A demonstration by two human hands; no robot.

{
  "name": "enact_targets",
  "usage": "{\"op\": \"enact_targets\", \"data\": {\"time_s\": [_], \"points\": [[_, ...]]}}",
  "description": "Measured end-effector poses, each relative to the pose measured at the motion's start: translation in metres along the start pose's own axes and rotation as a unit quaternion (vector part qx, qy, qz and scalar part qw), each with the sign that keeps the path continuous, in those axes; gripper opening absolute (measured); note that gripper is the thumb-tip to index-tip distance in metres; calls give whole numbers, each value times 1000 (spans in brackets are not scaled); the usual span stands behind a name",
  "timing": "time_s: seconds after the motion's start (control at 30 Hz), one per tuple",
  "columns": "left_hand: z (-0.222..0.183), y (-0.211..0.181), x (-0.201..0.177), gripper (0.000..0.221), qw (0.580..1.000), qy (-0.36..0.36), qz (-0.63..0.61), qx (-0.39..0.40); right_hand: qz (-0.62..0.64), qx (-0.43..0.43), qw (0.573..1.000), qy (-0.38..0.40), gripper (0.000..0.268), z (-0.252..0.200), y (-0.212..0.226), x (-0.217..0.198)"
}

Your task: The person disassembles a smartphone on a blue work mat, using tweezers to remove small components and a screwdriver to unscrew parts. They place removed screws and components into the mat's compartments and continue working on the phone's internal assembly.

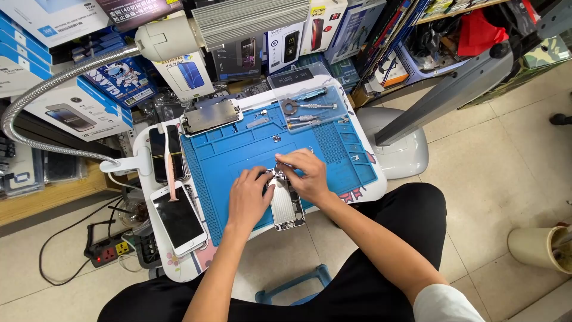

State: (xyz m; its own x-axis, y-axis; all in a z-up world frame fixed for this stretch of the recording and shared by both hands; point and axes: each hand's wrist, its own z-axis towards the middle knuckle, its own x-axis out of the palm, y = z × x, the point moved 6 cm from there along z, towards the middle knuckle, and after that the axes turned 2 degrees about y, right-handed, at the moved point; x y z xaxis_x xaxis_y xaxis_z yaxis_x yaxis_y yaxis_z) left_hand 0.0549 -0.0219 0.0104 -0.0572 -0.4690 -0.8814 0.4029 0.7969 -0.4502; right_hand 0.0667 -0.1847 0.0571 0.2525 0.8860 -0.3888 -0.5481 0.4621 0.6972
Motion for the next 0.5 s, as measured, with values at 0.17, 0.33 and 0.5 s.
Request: {"op": "enact_targets", "data": {"time_s": [0.17, 0.33, 0.5], "points": [[1, 3, -1, 22, 1000, 11, -12, -8, 4, -2, 1000, 5, 22, 6, 0, 1], [0, -1, -5, 23, 1000, 21, -12, -12, 8, -2, 1000, 9, 22, 7, 1, -2], [1, -4, -7, 23, 1000, 19, -7, -10, 3, -7, 1000, 16, 20, 8, 2, -5]]}}
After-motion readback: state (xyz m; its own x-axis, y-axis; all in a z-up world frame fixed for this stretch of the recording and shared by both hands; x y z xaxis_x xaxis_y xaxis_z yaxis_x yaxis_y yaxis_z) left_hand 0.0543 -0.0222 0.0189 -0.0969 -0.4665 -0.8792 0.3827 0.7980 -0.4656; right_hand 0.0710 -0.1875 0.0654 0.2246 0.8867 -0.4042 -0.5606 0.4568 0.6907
